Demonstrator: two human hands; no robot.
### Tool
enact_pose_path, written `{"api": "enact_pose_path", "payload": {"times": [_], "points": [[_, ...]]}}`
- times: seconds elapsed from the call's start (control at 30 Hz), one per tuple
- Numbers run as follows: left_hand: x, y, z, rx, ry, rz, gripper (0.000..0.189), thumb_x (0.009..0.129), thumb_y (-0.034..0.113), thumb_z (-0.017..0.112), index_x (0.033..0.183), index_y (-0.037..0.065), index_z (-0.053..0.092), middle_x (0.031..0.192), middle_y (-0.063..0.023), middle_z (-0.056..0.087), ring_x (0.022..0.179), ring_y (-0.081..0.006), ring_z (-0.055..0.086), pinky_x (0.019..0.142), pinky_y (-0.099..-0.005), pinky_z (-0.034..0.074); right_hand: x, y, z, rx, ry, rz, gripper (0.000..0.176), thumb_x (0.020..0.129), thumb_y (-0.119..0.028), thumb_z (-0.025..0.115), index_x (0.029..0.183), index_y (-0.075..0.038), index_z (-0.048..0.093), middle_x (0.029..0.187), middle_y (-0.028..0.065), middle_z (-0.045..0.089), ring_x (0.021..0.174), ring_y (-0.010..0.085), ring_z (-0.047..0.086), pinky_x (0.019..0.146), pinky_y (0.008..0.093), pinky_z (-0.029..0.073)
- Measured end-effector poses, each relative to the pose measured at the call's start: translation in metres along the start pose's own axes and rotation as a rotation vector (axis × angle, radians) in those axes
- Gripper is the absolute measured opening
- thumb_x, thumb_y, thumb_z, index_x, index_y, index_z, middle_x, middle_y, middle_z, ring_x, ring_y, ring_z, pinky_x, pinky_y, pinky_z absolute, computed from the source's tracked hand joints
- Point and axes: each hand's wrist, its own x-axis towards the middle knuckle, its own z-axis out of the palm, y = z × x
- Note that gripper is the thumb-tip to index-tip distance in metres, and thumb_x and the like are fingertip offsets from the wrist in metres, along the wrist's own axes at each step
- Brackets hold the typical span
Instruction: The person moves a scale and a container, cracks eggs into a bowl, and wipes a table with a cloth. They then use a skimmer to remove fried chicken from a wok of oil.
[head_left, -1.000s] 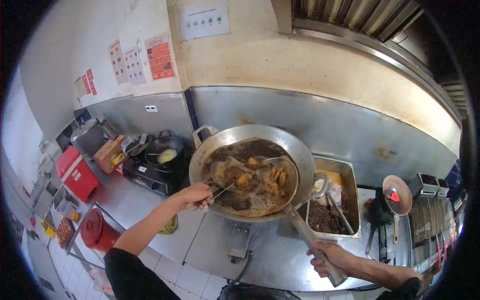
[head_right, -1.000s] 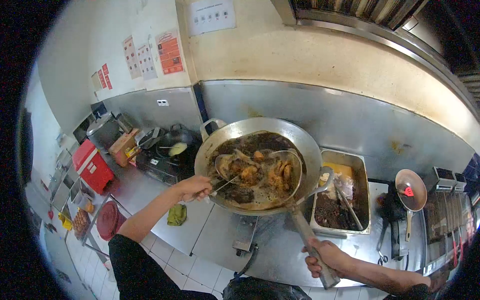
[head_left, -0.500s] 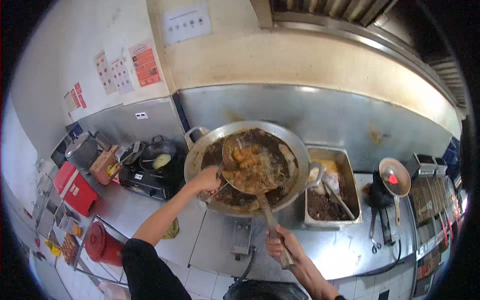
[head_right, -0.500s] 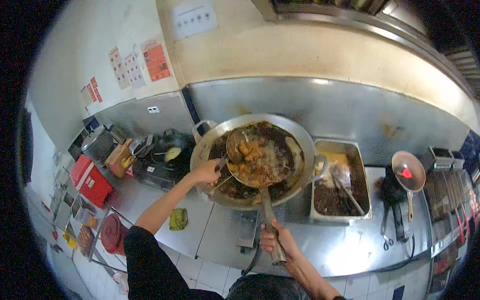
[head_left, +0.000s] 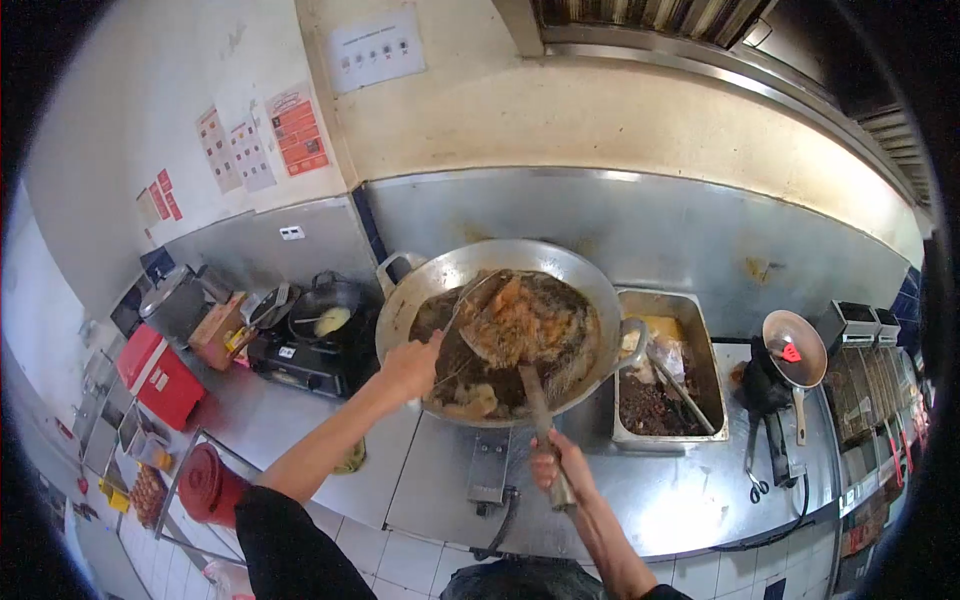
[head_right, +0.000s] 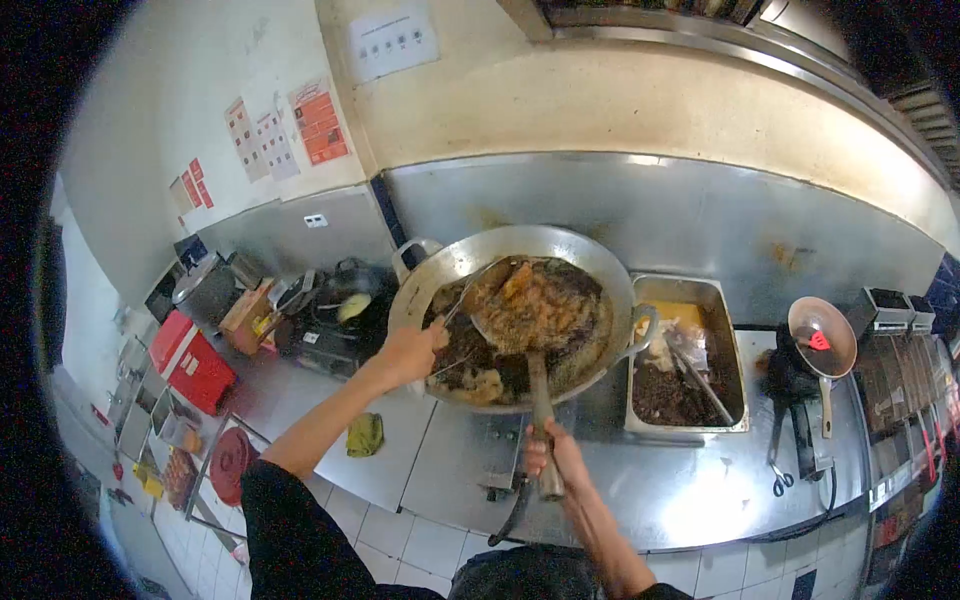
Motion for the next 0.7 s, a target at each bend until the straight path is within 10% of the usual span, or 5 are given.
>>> {"api": "enact_pose_path", "payload": {"times": [0.33,0.5,0.7], "points": [[-0.043,-0.023,-0.027,-0.037,0.082,-0.068,0.044,0.076,0.007,0.059,0.118,-0.004,0.055,0.091,-0.0254,0.066,0.087,-0.0424,0.066,0.077,-0.0498,0.053,0.011,-0.031,-0.042,-0.199,-0.044,-0.118,0.037,0.1,-0.043,0.042,0.095,-0.007,0.048,0.06,-0.0028,0.038,0.042,0.0099,0.032,0.039,0.0277,0.029],[-0.043,-0.045,-0.032,-0.237,-0.403,-0.253,0.015,0.077,0.01,0.057,0.076,-0.004,0.063,0.073,-0.0181,0.067,0.062,-0.0272,0.068,0.056,-0.038,0.056,-0.017,-0.058,-0.055,-0.26,-0.076,-0.021,0.037,0.101,-0.043,0.039,0.098,-0.007,0.048,0.061,-0.0017,0.039,0.044,0.0119,0.036,0.045,0.031,0.035],[-0.035,-0.068,-0.017,-0.698,-0.612,-0.264,0.012,0.088,0.013,0.054,0.08,0.004,0.055,0.064,0.0003,0.052,0.051,-0.0094,0.048,0.042,-0.0256,0.042,-0.055,-0.093,-0.057,-0.49,0.076,-0.005,0.039,0.101,-0.043,0.038,0.096,-0.005,0.048,0.06,-0.0004,0.04,0.043,0.0125,0.038,0.043,0.0317,0.037]]}}
